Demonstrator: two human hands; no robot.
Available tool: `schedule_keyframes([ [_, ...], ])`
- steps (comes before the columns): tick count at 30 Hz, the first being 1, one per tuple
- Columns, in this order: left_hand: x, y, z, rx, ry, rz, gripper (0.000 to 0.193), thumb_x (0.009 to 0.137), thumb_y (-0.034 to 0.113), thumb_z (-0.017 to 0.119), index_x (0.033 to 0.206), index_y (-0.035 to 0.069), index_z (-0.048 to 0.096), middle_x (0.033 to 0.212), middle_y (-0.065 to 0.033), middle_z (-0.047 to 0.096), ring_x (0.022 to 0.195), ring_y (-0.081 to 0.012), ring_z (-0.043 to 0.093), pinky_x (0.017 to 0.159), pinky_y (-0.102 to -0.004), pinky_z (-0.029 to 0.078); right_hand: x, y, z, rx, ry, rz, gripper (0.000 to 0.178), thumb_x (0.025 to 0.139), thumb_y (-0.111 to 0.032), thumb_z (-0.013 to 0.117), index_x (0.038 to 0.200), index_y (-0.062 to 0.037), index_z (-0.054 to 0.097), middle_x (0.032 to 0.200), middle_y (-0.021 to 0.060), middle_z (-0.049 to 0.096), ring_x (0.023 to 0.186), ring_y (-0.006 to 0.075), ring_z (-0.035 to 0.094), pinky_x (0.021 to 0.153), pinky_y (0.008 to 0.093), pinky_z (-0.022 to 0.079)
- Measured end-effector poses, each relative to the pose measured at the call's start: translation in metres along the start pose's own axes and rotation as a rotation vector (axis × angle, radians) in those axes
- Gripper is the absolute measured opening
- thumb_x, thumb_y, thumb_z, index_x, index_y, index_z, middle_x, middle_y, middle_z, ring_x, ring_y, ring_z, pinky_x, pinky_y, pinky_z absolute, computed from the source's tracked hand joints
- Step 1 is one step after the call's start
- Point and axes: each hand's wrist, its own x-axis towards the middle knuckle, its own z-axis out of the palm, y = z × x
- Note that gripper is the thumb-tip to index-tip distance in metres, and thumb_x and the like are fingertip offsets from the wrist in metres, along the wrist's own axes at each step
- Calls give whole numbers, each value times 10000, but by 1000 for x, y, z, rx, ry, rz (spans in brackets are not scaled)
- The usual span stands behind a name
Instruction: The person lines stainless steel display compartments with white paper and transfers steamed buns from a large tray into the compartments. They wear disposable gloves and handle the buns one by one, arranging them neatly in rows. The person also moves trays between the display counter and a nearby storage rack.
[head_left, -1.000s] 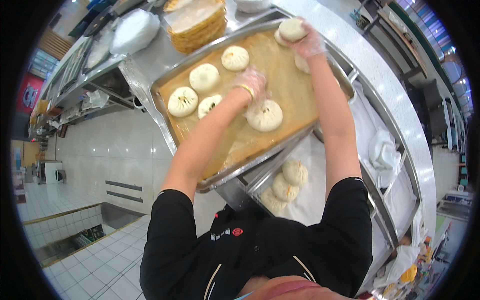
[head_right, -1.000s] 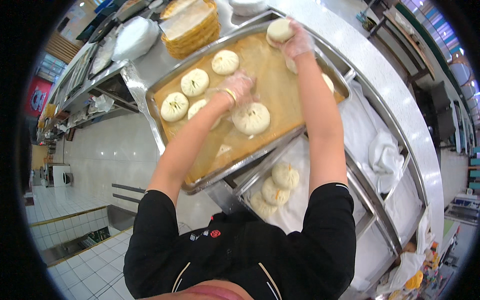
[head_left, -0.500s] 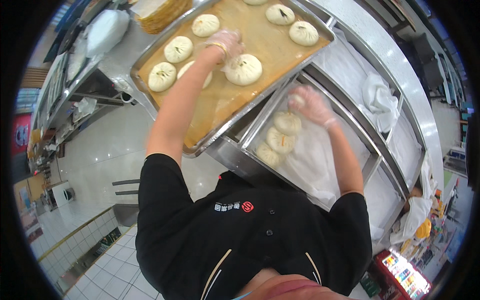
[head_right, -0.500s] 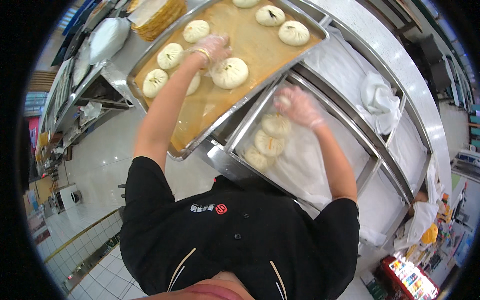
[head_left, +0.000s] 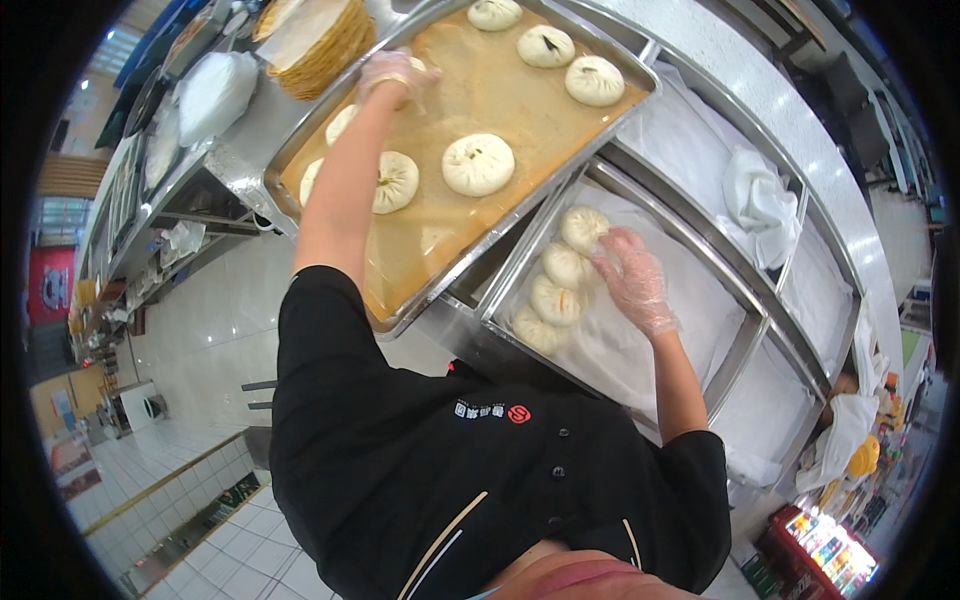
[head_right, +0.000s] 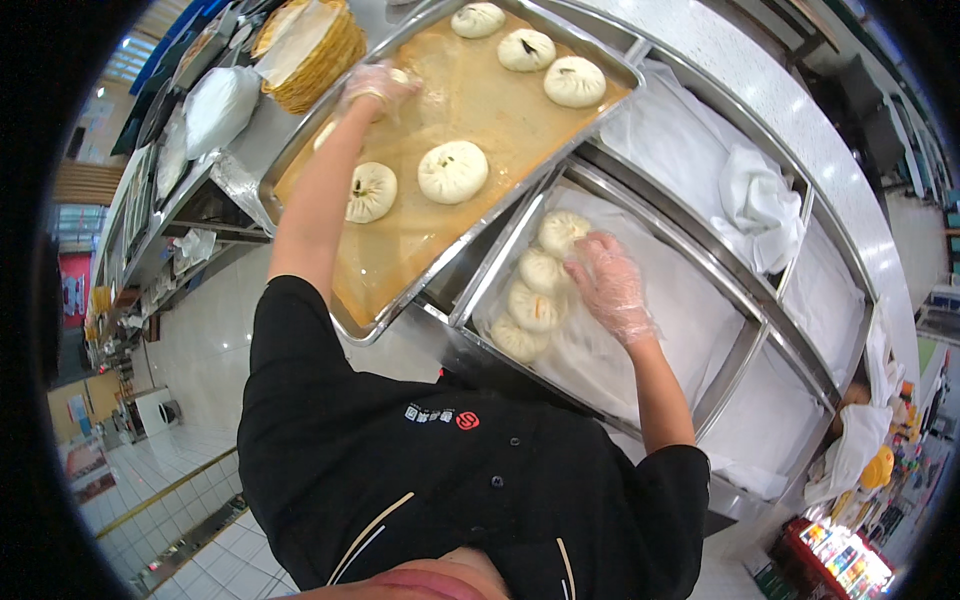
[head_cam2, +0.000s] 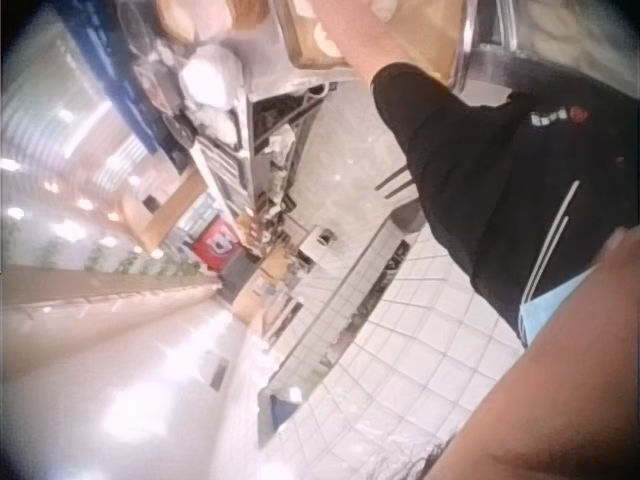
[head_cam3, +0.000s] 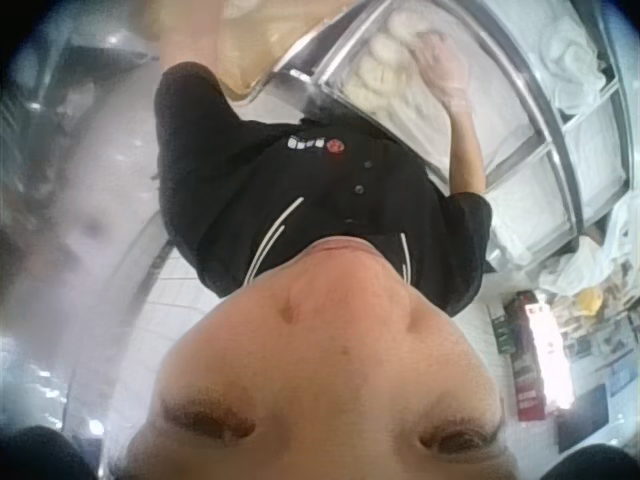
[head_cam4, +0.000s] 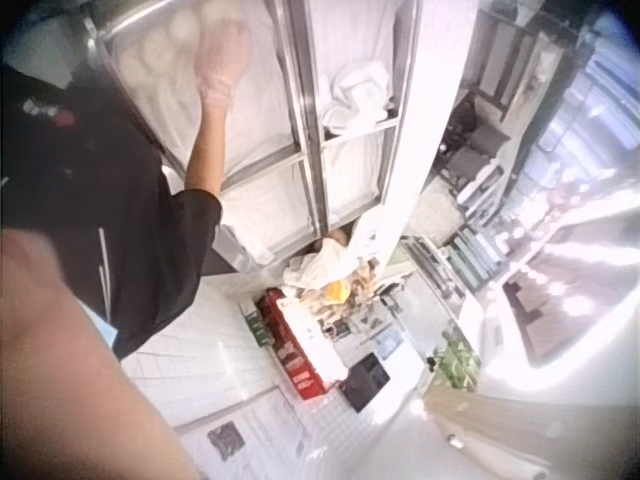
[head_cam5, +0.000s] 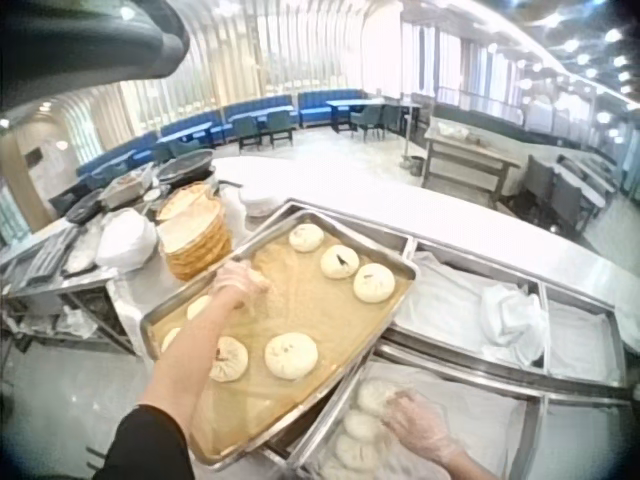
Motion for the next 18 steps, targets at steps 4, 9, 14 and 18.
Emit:
schedule_keyframes([
  [4, 51, -30, 24, -151, -129, 211, 660, 728, 546, 640, 1194, 84, 577, 1158, -173, 589, 1051, -297, 586, 855, -394, 481, -34, 16, -7, 165, 165, 140, 218, 844, -175, 635, 1009, -37, 603, 1003, 150, 600, 840, 311, 598, 774, 362, 492],
  [9, 66, -71, 23, -1002, -242, 35, 487, 797, 375, 663, 1153, 53, 586, 1063, -116, 619, 992, -258, 604, 814, -377, 498, -62, 28, -9, 338, 151, 411, 197, 875, -163, 600, 1004, -15, 612, 987, 124, 602, 835, 212, 593, 757, 310, 480],
  [14, 14, -77, -10, -1813, -419, -255, 327, 838, 218, 657, 1104, 61, 549, 1044, -96, 602, 990, -275, 582, 852, -623, 465, -82, 33, 1, 536, 174, 500, 202, 889, -188, 592, 986, -14, 621, 892, 56, 590, 794, 125, 551, 735, 263, 454],
  [18, 23, -89, 5, -2071, -336, -1, 419, 881, 277, 588, 1182, 16, 457, 1116, -175, 541, 1075, -389, 521, 906, -679, 408, -81, 25, -2, 536, 147, 500, 185, 883, -176, 600, 973, -16, 621, 829, 32, 582, 738, 105, 524, 707, 251, 442],
])
